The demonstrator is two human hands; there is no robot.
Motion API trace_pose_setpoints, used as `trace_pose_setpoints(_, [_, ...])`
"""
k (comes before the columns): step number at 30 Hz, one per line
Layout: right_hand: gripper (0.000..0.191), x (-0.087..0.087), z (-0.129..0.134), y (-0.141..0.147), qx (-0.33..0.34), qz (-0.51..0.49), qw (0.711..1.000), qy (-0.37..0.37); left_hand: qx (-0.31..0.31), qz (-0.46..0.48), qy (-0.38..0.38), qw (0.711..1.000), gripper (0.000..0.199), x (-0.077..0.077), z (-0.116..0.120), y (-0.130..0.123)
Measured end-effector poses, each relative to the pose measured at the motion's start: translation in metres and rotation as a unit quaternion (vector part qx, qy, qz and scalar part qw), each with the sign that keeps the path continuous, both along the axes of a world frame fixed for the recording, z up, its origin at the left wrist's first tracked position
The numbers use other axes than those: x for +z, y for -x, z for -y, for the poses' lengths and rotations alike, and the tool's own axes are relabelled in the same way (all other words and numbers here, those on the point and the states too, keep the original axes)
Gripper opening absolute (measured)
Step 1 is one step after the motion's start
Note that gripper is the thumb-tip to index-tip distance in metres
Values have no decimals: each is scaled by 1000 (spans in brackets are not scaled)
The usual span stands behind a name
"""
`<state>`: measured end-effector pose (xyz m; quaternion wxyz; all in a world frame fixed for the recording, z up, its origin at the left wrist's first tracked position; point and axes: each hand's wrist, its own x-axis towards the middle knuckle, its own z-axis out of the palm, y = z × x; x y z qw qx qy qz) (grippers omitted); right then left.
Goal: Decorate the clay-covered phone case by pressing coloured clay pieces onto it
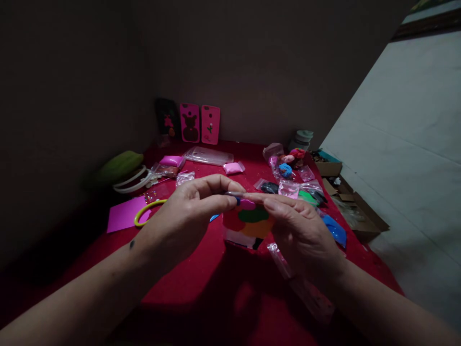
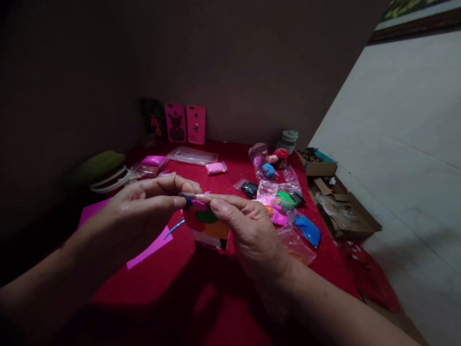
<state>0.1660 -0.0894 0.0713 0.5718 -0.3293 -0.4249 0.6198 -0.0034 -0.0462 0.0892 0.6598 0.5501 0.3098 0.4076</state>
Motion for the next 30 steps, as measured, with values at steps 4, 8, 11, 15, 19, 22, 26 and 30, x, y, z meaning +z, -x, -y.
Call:
trace_pose_setpoints(4, [17,0,0,0,10,4,1000,-14,8,13,19,1000,6,3,1,-3])
trace_pose_setpoints(8, [17,1,0,0,20,-4,999,-28,13,15,22,1000,7,4,2,-3])
trace_pose_setpoints(11, [19,2,2,0,15,-11,1000,-18,6,6,13,1000,7,4,1,-1])
trace_pose_setpoints(15, [16,3,1,0,3,-3,1000,0,-5,-11,1,1000,9,4,0,-1])
trace_pose_setpoints(19, [15,2,0,0,-4,2,1000,3,-2,1,2,1000,6,4,-2,-2])
trace_pose_setpoints(22, [15,3,0,0,-4,-9,1000,8,4,-7,-7,1000,6,4,-3,-2])
trace_pose_setpoints(26, [16,6,2,1,-6,-14,1000,8,-5,-29,-35,999,9,5,-1,0])
trace_pose_setpoints(30, [16,12,2,-1,-7,-18,1000,-2,6,-28,-44,999,11,9,2,2])
